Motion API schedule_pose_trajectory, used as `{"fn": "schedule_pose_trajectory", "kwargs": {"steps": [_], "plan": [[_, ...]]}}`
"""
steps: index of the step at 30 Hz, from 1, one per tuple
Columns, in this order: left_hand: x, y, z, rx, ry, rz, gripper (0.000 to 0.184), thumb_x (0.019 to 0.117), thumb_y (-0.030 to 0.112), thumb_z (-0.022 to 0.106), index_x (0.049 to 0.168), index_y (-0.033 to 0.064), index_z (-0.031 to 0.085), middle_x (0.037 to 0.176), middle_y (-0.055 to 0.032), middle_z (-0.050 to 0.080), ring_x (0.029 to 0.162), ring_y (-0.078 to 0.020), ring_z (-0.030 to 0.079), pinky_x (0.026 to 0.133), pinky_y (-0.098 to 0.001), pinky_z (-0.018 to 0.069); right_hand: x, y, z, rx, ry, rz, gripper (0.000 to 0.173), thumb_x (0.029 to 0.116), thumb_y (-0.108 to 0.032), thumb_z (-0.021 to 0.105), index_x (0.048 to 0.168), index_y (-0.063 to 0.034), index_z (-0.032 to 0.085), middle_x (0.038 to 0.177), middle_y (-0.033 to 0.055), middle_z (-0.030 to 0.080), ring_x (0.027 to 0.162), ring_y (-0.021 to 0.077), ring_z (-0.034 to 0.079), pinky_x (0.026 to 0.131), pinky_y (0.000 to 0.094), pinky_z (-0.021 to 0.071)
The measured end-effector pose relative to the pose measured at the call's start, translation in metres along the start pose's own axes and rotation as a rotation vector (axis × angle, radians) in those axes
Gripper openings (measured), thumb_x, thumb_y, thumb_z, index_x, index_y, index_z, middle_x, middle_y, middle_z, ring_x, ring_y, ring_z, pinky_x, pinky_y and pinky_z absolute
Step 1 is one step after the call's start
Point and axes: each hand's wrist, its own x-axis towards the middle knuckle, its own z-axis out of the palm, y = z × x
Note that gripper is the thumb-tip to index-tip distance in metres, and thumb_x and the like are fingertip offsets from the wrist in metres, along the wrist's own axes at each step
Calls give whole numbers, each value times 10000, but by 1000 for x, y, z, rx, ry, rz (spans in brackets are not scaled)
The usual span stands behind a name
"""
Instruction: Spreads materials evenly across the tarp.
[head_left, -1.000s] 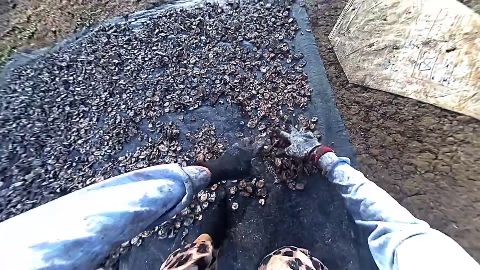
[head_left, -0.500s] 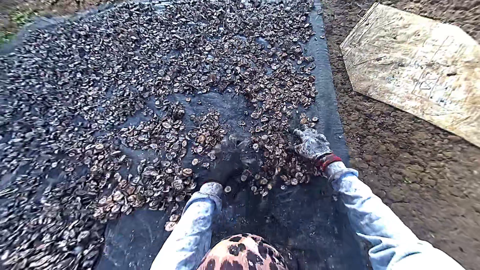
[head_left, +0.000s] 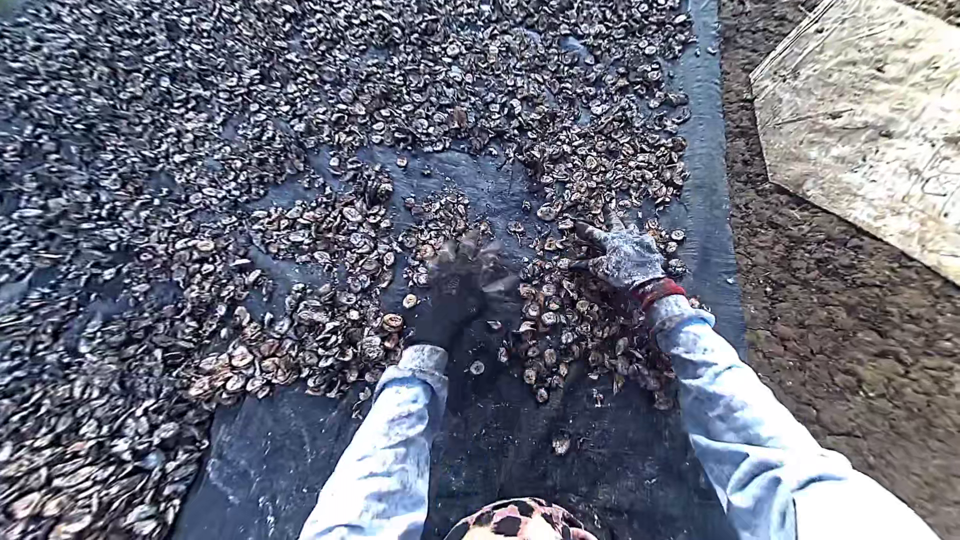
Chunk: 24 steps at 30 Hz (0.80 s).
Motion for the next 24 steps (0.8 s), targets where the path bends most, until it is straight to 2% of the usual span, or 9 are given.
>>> {"fn": "schedule_pose_trajectory", "kwargs": {"steps": [2, 5, 7, 11, 13, 16, 18, 21, 24], "plan": [[32, -38, -25, 76, 15, -286, 811, 913, 675, 611, 1575, 255, 405, 1643, -258, 284, 1492, -545, 246, 1110, -783, 263, 12, -16, 28, -67, -6, -25, 914, 785, -701, 719, 1579, -478, 326, 1686, 250, 179, 1508, 559, 182, 1115, 797, 214], [59, -58, -22, 26, -47, -531, 885, 947, 617, 596, 1641, 201, 239, 1678, -275, 163, 1527, -529, 165, 1156, -775, 170, -21, -37, 70, -72, 61, -197, 688, 899, -335, 722, 1539, -320, 472, 1606, 265, 355, 1417, 544, 375, 1069, 737, 349], [53, -31, 0, 40, -44, -443, 746, 996, 538, 556, 1618, 204, 314, 1656, -242, 274, 1510, -522, 233, 1144, -763, 214, -48, -33, 73, -34, -21, -232, 557, 981, -181, 625, 1525, -198, 506, 1548, 253, 453, 1389, 473, 459, 1097, 658, 377], [31, 30, 22, -322, -37, -175, 454, 1049, 177, 557, 1462, -6, 510, 1495, -265, 503, 1426, -423, 438, 1197, -582, 306, -45, -4, 29, 324, -38, 24, 480, 1032, -342, 601, 1490, -214, 539, 1401, 168, 628, 1268, 412, 599, 1023, 695, 441], [36, 52, 25, -491, 148, -31, 404, 968, 167, 677, 1346, 31, 640, 1386, -213, 618, 1307, -363, 575, 1124, -558, 416, -17, 0, 2, 425, -3, 193, 437, 1023, -414, 608, 1390, -177, 627, 1338, 177, 660, 1252, 400, 605, 1039, 684, 420], [13, 91, 31, -337, -36, 134, 749, 871, 508, 768, 1528, 280, 490, 1691, -135, 246, 1534, -446, 218, 1175, -707, 246, 17, 19, -16, 490, 90, 210, 456, 1027, -309, 619, 1450, -149, 555, 1408, 158, 618, 1302, 331, 588, 1099, 593, 428], [-9, 121, 60, -154, -246, 269, 896, 790, 648, 759, 1566, 353, 420, 1708, -156, 178, 1543, -507, 102, 1140, -762, 201, 18, 30, -25, 391, 108, 195, 527, 1019, -173, 585, 1534, -202, 475, 1488, 134, 565, 1366, 327, 544, 1132, 592, 403], [-42, 139, 82, -237, -393, 284, 495, 996, 207, 620, 1486, 196, 552, 1608, -133, 425, 1508, -390, 334, 1201, -606, 280, -4, 35, -25, 219, 117, 287, 381, 1038, -279, 581, 1405, -184, 622, 1351, 184, 655, 1276, 411, 594, 1048, 683, 409], [-50, 131, 67, -411, -359, 66, 414, 1022, 150, 577, 1419, 34, 586, 1467, -227, 551, 1393, -393, 491, 1178, -550, 348, -56, 49, 7, 153, 133, 190, 372, 1002, -391, 646, 1269, -134, 684, 1213, 216, 694, 1129, 449, 649, 909, 730, 473]]}}
